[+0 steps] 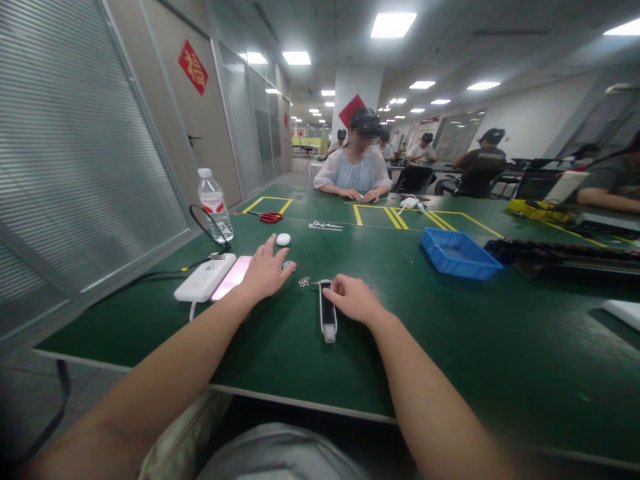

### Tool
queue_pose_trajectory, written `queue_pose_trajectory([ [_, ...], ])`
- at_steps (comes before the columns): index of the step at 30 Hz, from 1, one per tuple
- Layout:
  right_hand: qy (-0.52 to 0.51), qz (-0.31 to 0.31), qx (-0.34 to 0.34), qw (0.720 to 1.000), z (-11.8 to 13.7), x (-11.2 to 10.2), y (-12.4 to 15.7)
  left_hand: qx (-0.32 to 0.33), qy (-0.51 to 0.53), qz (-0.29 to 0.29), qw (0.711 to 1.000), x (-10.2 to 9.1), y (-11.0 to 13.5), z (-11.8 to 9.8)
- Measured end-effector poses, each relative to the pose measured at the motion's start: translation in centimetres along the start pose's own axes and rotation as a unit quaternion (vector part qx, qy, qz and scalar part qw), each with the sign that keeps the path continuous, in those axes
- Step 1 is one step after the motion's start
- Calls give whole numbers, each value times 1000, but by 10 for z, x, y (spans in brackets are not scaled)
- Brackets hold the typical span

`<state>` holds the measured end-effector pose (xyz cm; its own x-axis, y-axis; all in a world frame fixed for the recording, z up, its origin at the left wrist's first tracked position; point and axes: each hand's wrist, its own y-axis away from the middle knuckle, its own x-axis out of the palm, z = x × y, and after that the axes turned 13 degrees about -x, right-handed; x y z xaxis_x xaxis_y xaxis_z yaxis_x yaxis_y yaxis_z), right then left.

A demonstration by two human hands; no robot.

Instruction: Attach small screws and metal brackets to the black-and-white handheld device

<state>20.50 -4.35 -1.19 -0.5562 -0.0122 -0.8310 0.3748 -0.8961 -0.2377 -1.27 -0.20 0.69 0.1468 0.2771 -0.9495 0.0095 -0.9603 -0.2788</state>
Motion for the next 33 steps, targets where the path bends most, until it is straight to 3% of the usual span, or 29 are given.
queue_pose_trajectory([
  [7, 9, -7, -11, 1000, -2, 2, -1, 185, 15, 47, 981, 9, 2, -4],
  [12, 14, -8, -13, 1000, -2, 2, -1, 248, 16, 50, 967, 15, 3, -7],
  [33, 3, -12, -3, 1000, -3, 4, -2, 212, 21, 33, 977, 10, 5, -11],
])
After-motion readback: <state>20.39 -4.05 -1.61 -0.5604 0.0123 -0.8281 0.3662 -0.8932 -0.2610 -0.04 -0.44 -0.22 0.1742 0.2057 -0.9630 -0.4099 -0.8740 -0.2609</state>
